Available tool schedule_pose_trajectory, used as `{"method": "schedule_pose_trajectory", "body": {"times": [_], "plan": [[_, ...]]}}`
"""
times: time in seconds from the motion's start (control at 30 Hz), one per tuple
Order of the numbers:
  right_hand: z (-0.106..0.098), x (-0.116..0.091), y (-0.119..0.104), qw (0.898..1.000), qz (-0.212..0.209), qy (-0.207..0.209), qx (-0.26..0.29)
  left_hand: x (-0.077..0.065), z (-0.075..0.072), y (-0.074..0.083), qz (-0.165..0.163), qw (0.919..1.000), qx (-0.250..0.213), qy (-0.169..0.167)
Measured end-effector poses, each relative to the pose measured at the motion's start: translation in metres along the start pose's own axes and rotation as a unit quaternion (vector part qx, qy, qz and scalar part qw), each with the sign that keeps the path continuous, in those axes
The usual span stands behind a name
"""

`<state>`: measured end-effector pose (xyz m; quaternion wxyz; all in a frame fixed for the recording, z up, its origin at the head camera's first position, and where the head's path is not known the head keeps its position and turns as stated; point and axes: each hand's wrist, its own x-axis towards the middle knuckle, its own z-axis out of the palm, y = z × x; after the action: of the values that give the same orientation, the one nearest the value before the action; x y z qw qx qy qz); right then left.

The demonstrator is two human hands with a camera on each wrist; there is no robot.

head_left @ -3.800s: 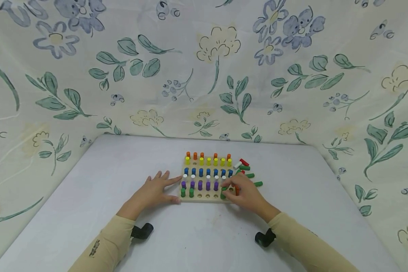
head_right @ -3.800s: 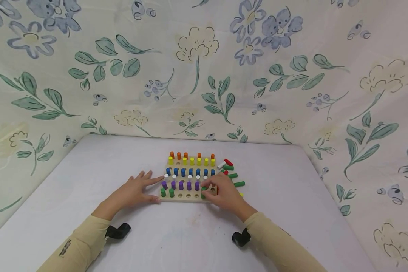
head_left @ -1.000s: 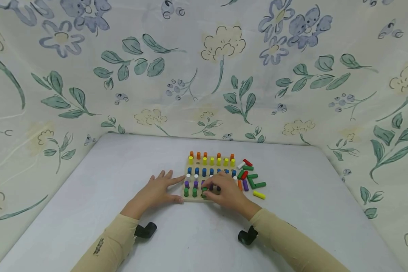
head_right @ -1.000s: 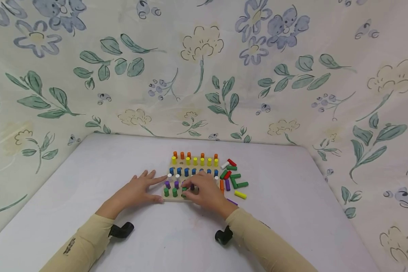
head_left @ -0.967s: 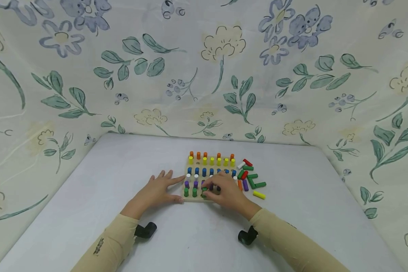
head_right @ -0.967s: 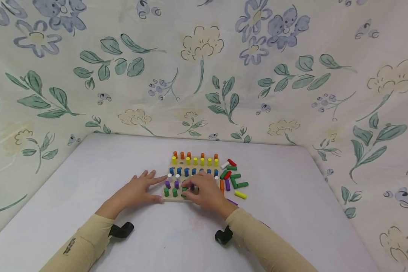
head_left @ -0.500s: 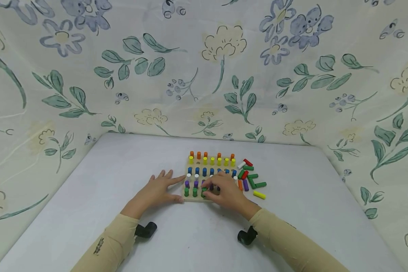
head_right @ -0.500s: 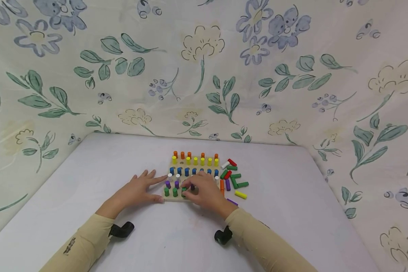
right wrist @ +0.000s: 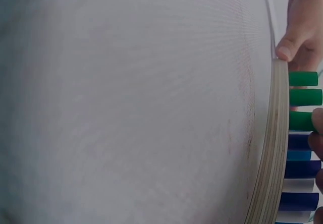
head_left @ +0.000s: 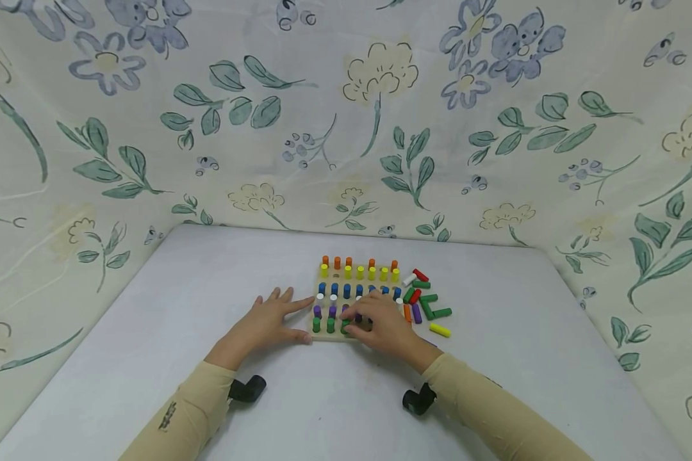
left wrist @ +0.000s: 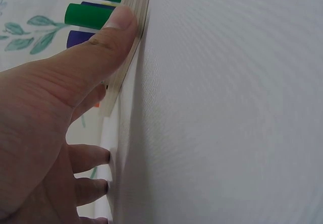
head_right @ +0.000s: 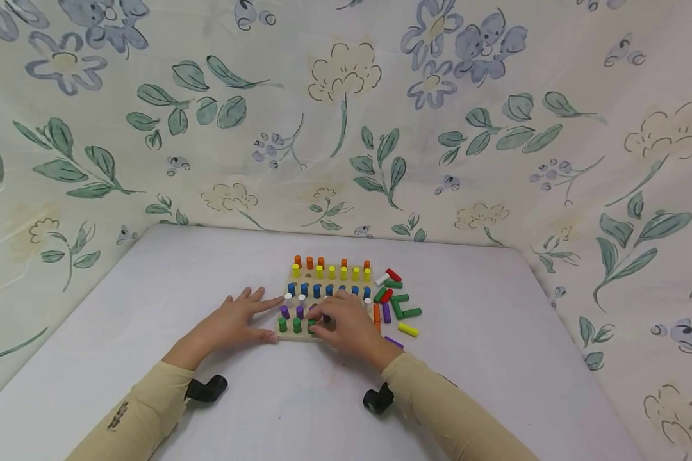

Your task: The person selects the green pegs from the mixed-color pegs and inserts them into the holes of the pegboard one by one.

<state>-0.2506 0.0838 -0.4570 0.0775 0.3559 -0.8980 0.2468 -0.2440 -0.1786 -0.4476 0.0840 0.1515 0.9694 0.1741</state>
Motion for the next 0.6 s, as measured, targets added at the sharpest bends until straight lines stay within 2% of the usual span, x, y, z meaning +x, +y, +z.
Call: {"method": "schedule_pose_trajectory", "body": {"times": [0.6], "plan": [[0.0004, -0.0039, 0.0031, 1.0, -0.014, 0.014, 0.01, 0.0019, 0.0025, -0.0013, -0.006, 1.0, 0.001, -0.001]]}}
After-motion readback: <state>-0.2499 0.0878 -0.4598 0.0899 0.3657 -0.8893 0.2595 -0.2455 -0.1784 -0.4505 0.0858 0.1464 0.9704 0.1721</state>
